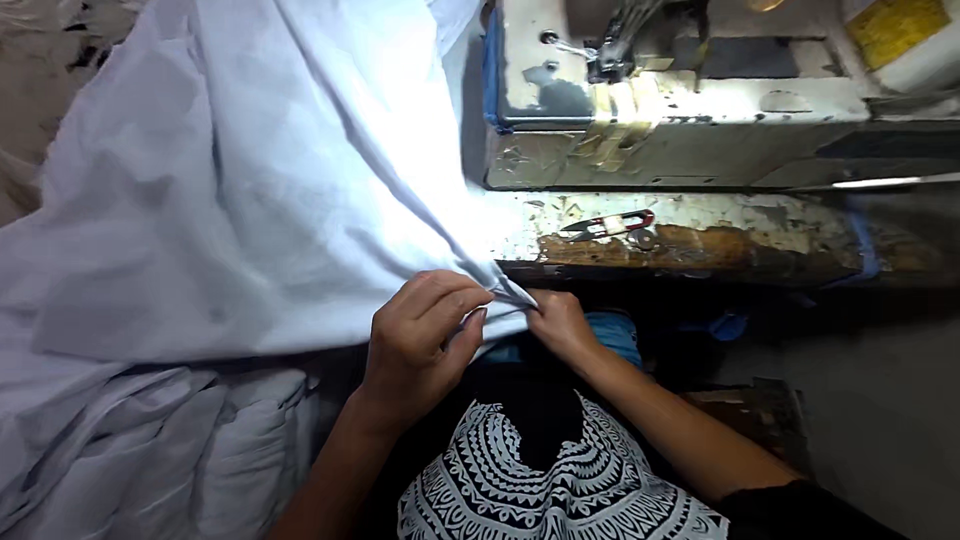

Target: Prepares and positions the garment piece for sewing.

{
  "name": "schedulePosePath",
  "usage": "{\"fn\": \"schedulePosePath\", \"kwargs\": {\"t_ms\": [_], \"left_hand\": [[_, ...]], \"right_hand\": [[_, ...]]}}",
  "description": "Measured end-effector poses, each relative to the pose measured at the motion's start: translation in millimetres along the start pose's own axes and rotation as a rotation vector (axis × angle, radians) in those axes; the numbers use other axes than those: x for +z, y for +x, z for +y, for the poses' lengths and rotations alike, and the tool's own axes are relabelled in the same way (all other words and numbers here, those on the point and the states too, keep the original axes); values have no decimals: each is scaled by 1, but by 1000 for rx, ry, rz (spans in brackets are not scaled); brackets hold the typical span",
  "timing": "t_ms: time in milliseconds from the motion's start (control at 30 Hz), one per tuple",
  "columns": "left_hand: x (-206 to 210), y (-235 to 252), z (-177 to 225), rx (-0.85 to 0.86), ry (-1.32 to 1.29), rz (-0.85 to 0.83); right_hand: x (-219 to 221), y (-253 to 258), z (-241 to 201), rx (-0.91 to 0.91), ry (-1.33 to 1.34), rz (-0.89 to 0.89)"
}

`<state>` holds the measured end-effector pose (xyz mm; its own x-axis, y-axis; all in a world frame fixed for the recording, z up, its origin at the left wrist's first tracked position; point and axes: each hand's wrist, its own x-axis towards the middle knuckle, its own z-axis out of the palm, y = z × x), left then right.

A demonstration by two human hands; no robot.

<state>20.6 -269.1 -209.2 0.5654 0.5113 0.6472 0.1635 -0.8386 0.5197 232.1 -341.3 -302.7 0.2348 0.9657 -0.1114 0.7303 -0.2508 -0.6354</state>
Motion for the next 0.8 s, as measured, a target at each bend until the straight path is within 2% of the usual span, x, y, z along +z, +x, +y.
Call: {"fn": "schedulePosePath", "kwargs": {"t_ms": [67, 133, 233, 300, 367, 433, 533, 600, 667, 733, 800], "left_hand": [[21, 8, -1, 35, -50, -73], [49, 16, 1, 25, -59, -225], [97, 27, 14, -86, -132, -538], [117, 40, 31, -115, -213, -604], [123, 57, 43, -79, -275, -531], [118, 76, 42, -38, -299, -458], [108, 96, 25, -31, -327, -378], [105, 98, 10, -58, -299, -278], [99, 87, 6, -132, -296, -213], [92, 67, 24, -285, -415, -154], [89, 48, 46, -441, -504, -203]], "right_hand": [[-22, -23, 27, 89, -48, 33], [-44, -48, 45, 121, -2, 109], [-72, -76, 48, 58, 303, 211], [-90, -87, 42, 22, 569, 251], [-105, -96, 44, -13, 787, 253], [-113, -101, 55, -47, 894, 218], [-111, -94, 61, -88, 1016, 158], [-105, -81, 52, -73, 1210, 110], [-99, -66, 39, -58, 1441, 57], [-94, -53, 26, -58, 1604, 14], [-89, -45, 13, -89, 1646, -7]]}}
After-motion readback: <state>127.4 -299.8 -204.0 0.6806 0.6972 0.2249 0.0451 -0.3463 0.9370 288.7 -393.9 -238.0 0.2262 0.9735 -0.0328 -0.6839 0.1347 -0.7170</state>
